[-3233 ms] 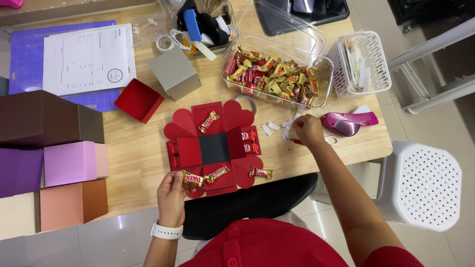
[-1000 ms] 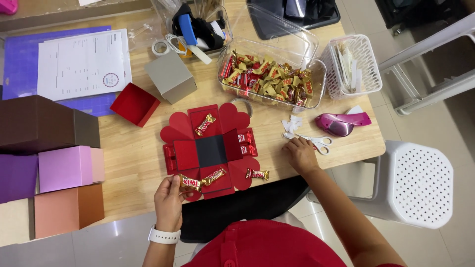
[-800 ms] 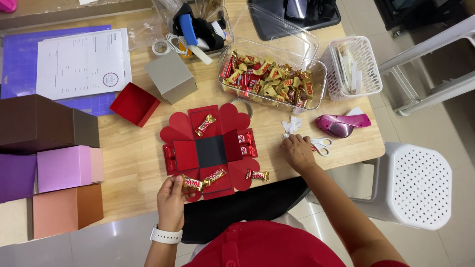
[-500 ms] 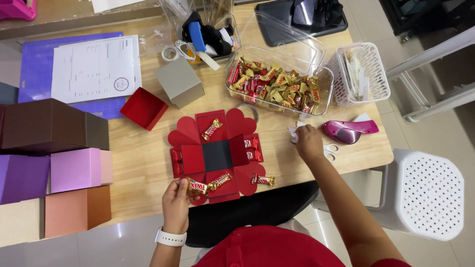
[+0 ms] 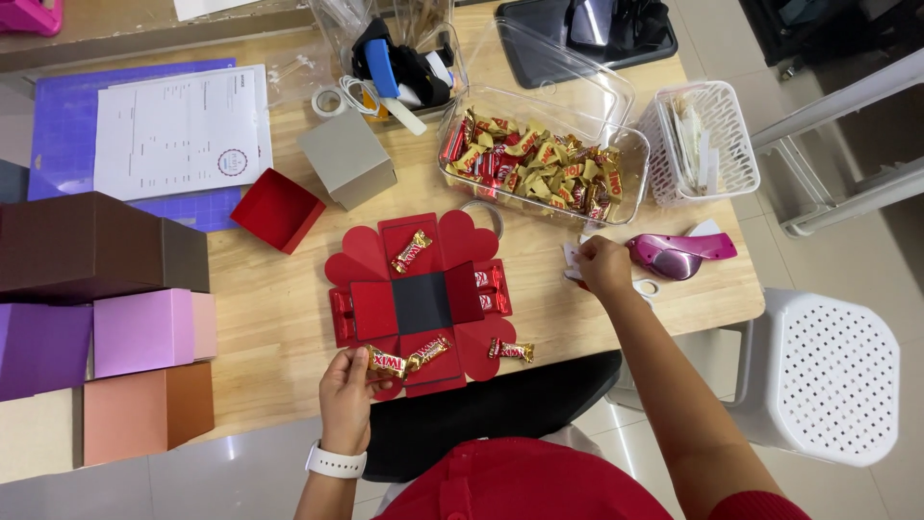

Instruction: The person places wrapped candies into the compartments of a red flower-shaped box, folds the sides to form a cube, and closes it with a lid. The person then repeats the process with a maroon box.

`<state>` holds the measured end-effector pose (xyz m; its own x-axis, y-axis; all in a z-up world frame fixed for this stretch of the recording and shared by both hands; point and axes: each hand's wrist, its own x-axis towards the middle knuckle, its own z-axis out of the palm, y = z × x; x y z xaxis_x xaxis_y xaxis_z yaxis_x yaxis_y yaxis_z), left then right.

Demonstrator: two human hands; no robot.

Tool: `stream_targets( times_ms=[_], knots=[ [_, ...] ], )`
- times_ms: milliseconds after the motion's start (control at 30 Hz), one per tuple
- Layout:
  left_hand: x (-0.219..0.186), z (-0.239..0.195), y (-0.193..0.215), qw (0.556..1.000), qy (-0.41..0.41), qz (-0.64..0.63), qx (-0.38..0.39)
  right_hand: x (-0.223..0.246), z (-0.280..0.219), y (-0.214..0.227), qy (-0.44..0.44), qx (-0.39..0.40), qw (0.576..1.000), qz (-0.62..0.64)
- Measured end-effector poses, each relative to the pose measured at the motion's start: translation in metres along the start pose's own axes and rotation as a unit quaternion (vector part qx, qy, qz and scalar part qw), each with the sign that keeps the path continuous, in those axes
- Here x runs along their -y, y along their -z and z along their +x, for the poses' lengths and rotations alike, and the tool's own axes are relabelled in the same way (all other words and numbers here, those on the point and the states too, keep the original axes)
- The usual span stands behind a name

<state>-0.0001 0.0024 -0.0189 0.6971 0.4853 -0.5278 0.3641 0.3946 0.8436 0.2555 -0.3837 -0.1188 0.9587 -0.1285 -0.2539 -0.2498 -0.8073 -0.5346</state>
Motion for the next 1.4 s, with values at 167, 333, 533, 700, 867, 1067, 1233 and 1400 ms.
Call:
stream_targets(
  times_ms=[167,333,533,700,867,1067,1233,1400],
  knots=[
    [0.003,0.001,0.001,1.0,-0.005,0.002,-0.002,-0.006,-0.001,-0.002,0.038,-0.012,0.999,0.021],
    [0.001,-0.002,0.003,1.0,0.002,-0.007,0.0,-0.029,0.006,-0.019,0.164,-0.057,0.985,-0.01],
    [-0.001,-0.003,0.004,1.0,0.003,0.0,-0.003,-0.015,-0.001,-0.009,0.117,-0.004,0.991,-0.066],
    [-0.003,-0.005,0.005,1.0,0.007,0.005,-0.004,-0.023,0.002,-0.01,0.137,-0.028,0.988,-0.065],
    [0.0,-0.002,0.005,1.0,0.006,-0.001,-0.005,-0.02,0.004,-0.01,0.134,-0.032,0.988,-0.071],
    [-0.001,-0.003,0.004,1.0,-0.003,0.001,0.004,-0.023,0.007,-0.01,0.192,-0.051,0.977,-0.082],
    [-0.001,-0.002,0.005,1.0,0.005,0.004,-0.007,-0.007,-0.003,0.0,0.186,-0.059,0.977,-0.083],
    [-0.008,-0.006,0.003,1.0,0.007,0.008,0.001,0.006,-0.006,0.005,0.128,-0.033,0.98,-0.15]
  ],
)
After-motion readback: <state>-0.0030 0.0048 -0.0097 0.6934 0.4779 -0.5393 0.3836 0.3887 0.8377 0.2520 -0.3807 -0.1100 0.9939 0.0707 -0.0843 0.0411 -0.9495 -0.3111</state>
